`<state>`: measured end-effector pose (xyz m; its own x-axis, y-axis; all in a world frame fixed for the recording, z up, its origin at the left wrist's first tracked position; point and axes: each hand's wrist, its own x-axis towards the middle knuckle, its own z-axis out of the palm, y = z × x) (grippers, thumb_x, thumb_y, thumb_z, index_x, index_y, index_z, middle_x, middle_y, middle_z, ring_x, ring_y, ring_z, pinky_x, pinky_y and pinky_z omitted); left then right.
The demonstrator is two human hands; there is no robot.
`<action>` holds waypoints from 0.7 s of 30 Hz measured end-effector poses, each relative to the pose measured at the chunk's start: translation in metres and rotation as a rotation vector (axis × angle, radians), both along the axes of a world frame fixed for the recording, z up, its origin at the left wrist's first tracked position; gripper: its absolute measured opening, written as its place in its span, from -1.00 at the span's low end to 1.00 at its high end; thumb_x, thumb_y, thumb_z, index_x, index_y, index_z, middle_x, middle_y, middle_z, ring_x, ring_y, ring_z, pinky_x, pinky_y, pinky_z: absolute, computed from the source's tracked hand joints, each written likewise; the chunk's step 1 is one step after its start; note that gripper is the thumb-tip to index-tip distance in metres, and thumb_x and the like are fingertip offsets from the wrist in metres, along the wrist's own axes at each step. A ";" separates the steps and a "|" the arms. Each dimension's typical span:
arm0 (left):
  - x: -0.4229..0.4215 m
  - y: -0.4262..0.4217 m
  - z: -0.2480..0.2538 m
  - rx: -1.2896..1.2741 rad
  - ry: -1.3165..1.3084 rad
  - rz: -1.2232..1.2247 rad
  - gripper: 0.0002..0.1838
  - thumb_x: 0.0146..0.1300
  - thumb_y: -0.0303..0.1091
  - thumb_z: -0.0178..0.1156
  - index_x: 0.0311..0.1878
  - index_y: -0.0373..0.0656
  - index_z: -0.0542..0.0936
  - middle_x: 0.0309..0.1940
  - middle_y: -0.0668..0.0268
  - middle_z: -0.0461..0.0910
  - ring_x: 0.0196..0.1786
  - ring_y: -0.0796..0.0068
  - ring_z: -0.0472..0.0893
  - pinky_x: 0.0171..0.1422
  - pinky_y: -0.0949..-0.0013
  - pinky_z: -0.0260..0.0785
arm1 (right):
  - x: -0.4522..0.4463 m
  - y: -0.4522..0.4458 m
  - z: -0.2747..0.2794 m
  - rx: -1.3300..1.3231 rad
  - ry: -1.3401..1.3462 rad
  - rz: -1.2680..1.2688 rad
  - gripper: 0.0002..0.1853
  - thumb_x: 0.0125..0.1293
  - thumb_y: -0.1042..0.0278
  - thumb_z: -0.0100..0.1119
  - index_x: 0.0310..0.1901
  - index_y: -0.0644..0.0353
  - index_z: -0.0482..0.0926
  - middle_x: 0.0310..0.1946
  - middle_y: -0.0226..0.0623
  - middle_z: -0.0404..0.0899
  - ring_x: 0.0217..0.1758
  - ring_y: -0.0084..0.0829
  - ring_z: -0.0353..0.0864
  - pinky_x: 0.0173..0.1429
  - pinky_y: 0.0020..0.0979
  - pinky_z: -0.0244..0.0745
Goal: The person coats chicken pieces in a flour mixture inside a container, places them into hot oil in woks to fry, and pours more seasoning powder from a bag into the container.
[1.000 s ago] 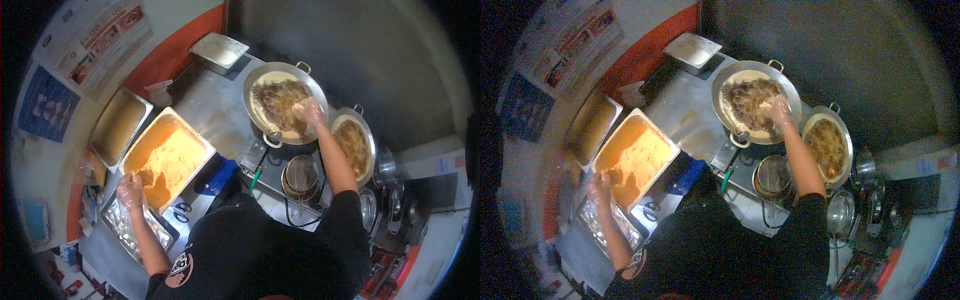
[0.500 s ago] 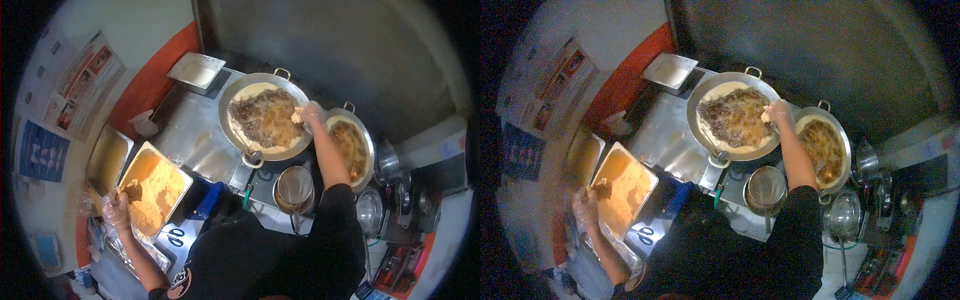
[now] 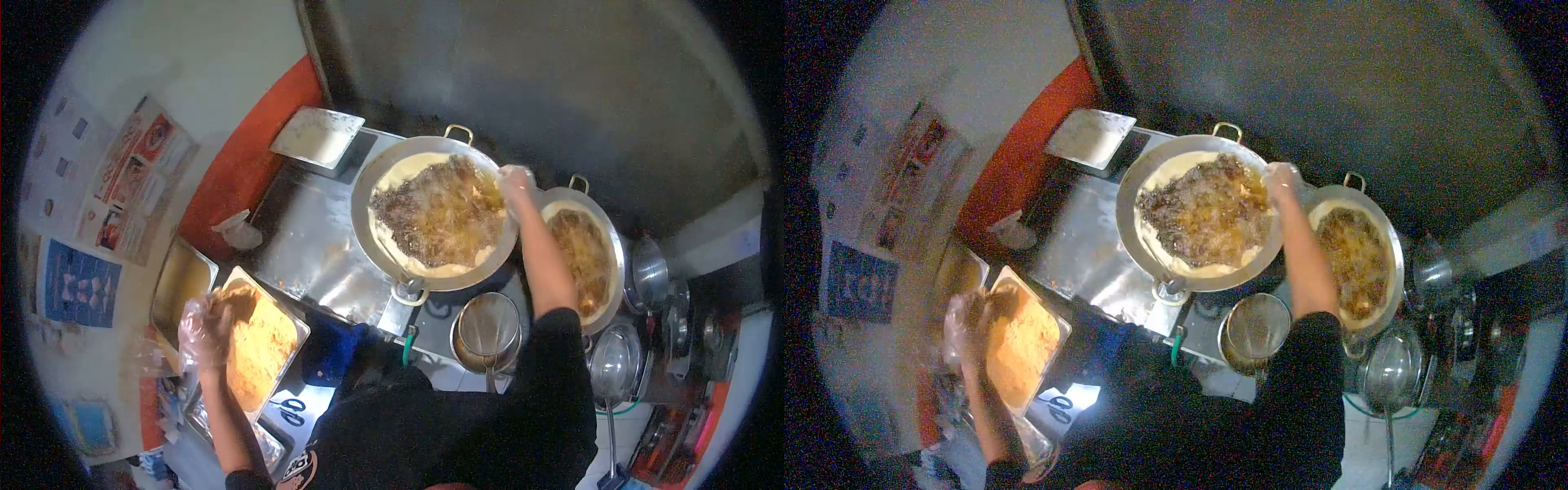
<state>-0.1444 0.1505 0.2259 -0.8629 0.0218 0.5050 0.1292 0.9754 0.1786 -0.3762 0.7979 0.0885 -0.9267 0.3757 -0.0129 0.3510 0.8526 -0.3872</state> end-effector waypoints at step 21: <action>-0.291 0.276 -0.214 -0.082 -0.673 -0.344 -0.57 0.18 0.08 0.33 -0.06 -0.05 0.75 -0.09 0.14 0.74 0.00 0.01 0.72 0.12 0.02 0.57 | 0.501 -0.133 0.101 -0.852 0.345 -0.706 -0.42 0.24 -0.02 0.40 0.13 0.30 0.63 -0.04 -0.23 0.65 0.01 -0.42 0.60 0.09 -0.38 0.49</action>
<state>-0.4357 0.4263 0.0121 -0.9218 0.3603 -0.1428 0.3174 0.9133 0.2551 0.1253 0.6650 0.1896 -0.5179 0.8018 -0.2980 0.4088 -0.0740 -0.9096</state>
